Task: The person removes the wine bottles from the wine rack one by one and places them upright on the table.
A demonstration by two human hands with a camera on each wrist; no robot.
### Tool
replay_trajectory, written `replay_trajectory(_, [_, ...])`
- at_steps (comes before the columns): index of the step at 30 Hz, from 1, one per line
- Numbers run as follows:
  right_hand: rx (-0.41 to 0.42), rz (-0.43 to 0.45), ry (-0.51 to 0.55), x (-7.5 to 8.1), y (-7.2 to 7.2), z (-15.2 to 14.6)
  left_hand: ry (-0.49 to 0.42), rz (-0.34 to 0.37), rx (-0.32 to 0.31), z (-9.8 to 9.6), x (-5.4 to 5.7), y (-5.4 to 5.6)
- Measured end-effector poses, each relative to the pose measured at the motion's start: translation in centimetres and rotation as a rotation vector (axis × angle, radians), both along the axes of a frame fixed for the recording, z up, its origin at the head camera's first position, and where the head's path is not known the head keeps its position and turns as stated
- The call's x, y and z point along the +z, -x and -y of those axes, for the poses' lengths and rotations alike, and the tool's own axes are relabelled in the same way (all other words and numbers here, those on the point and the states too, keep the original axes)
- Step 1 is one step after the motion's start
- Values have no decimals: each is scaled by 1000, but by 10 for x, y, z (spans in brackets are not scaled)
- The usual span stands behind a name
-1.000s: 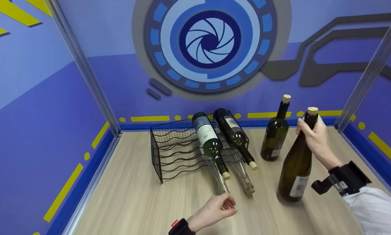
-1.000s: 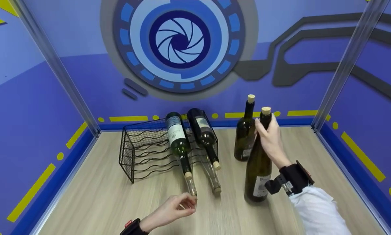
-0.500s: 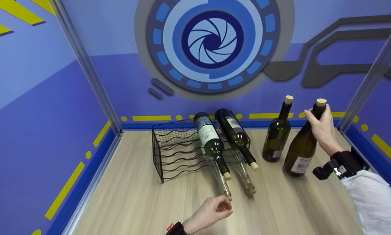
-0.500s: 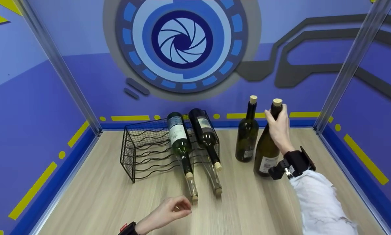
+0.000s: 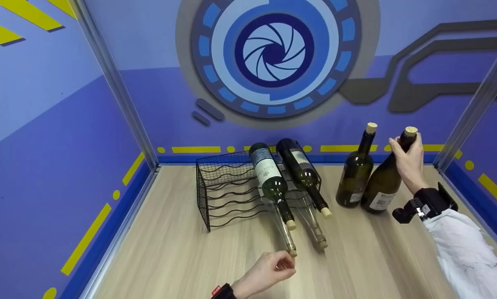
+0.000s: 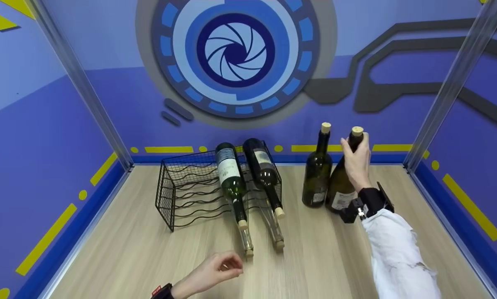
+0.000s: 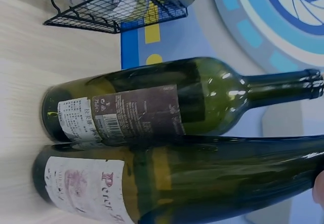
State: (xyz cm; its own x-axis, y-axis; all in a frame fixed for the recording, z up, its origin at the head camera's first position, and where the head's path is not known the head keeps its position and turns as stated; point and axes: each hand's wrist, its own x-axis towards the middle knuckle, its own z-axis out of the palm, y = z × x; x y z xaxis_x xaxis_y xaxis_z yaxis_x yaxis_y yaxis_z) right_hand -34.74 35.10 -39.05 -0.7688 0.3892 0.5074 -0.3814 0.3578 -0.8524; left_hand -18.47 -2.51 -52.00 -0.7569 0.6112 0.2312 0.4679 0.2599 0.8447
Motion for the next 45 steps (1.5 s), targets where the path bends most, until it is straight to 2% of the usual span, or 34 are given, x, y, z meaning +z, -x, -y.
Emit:
replay_trajectory(6, [-21,-4,11,-5,13,-9,15,-5,5,-3,1,1])
replay_trajectory(14, [8,51,15,-4,22,-18,36,50,-10,-5,2,1])
replay_trajectory(21, [116,57,5,10,17,-13,38,70,1,-6,1,3])
replay_trajectory(27, [148,82,-33,13,16,-9,36,63,-7,-7,-1,5])
replay_trajectory(34, [147,98,-43,11,18,-6,31,94,-8,-9,-1,6])
replay_trajectory(38, [134,115,-49,4,23,-15,36,85,-19,-10,0,6])
replay_trajectory(42, [114,156,-103,-4,30,-26,39,81,-8,-9,-1,6])
replay_trajectory(45, [96,207,-145,-5,29,-30,41,70,0,-7,-2,6])
